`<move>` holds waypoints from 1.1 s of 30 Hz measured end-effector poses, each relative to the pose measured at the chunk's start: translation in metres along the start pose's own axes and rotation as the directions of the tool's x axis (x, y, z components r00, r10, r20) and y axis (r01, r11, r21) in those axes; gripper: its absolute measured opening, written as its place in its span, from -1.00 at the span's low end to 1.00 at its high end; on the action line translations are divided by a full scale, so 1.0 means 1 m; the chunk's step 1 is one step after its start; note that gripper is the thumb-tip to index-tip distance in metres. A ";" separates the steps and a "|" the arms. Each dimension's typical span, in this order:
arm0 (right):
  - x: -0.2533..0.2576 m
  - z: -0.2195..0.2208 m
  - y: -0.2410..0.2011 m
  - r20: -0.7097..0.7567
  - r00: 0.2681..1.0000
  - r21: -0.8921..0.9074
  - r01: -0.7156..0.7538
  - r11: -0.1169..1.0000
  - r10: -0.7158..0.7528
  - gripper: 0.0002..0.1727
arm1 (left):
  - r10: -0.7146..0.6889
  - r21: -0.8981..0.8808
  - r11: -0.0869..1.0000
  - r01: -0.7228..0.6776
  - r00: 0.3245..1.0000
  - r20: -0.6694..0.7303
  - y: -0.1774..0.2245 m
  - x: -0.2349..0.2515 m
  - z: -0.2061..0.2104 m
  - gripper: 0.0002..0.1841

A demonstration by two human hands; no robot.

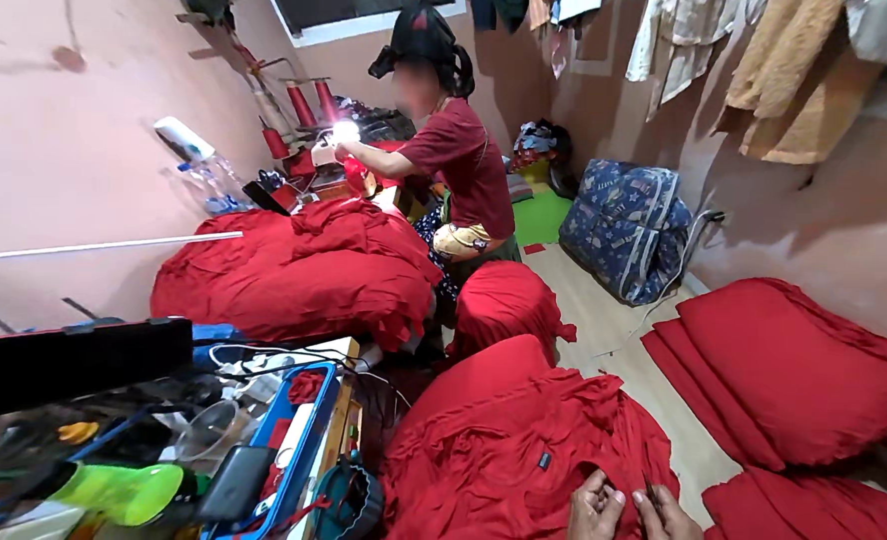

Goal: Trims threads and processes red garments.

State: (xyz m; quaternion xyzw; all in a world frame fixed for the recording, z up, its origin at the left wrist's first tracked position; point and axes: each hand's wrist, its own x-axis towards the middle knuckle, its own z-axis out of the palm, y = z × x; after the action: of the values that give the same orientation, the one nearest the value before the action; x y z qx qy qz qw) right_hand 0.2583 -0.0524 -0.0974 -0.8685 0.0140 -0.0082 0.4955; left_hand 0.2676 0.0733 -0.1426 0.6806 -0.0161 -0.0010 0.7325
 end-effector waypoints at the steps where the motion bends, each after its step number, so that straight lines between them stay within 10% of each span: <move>1: 0.000 0.000 0.000 -0.006 1.000 -0.007 0.006 1.000 -0.006 -0.69 | 0.011 0.001 1.000 -0.011 1.000 0.002 -0.002 0.001 -0.001 -0.73; 24: -0.009 -0.016 0.018 -0.195 0.980 0.133 0.058 0.989 -0.031 -0.69 | 0.002 -0.041 0.999 -0.002 1.000 0.003 0.006 0.001 -0.004 -0.63; 33: -0.021 -0.014 0.043 -0.109 0.987 -0.120 0.106 0.987 -0.119 -0.51 | 0.004 -0.076 0.997 -0.004 1.000 -0.002 0.005 0.001 -0.005 -0.59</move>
State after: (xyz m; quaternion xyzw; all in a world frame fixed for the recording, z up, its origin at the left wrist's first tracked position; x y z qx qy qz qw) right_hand 0.2364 -0.0858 -0.1273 -0.8928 -0.0060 -0.0858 0.4421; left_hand 0.2685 0.0786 -0.1379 0.6522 -0.0169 0.0005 0.7578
